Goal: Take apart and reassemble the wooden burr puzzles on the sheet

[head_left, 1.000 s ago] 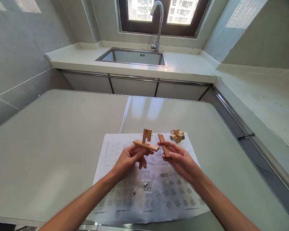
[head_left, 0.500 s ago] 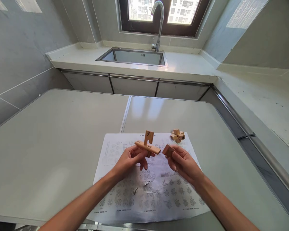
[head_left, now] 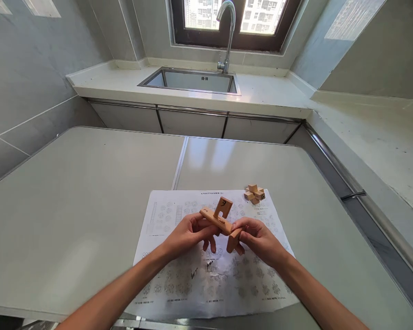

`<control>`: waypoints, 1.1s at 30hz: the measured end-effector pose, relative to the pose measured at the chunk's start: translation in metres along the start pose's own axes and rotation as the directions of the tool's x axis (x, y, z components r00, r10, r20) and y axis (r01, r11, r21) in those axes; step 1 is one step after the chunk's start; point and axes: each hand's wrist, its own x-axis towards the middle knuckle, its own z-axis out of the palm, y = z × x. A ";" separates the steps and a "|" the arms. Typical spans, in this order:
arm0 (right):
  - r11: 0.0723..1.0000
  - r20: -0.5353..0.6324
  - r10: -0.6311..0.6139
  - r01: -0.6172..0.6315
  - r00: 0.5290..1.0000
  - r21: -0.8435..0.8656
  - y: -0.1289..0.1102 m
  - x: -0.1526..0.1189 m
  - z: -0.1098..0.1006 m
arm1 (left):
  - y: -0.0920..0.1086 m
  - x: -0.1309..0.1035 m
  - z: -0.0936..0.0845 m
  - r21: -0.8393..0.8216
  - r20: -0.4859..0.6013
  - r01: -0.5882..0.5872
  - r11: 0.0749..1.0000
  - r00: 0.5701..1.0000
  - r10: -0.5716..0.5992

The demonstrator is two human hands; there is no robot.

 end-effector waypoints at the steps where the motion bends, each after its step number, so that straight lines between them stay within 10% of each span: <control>1: 1.000 -0.002 -0.004 0.004 1.000 -0.006 -0.001 0.000 0.000 | 0.000 0.000 0.000 -0.001 0.000 0.001 1.000 1.000 -0.001; 33: 0.972 -0.141 -0.015 -0.019 0.990 -0.235 -0.018 -0.002 0.013 | 0.005 -0.003 -0.008 -0.078 0.259 0.155 0.985 0.957 -0.130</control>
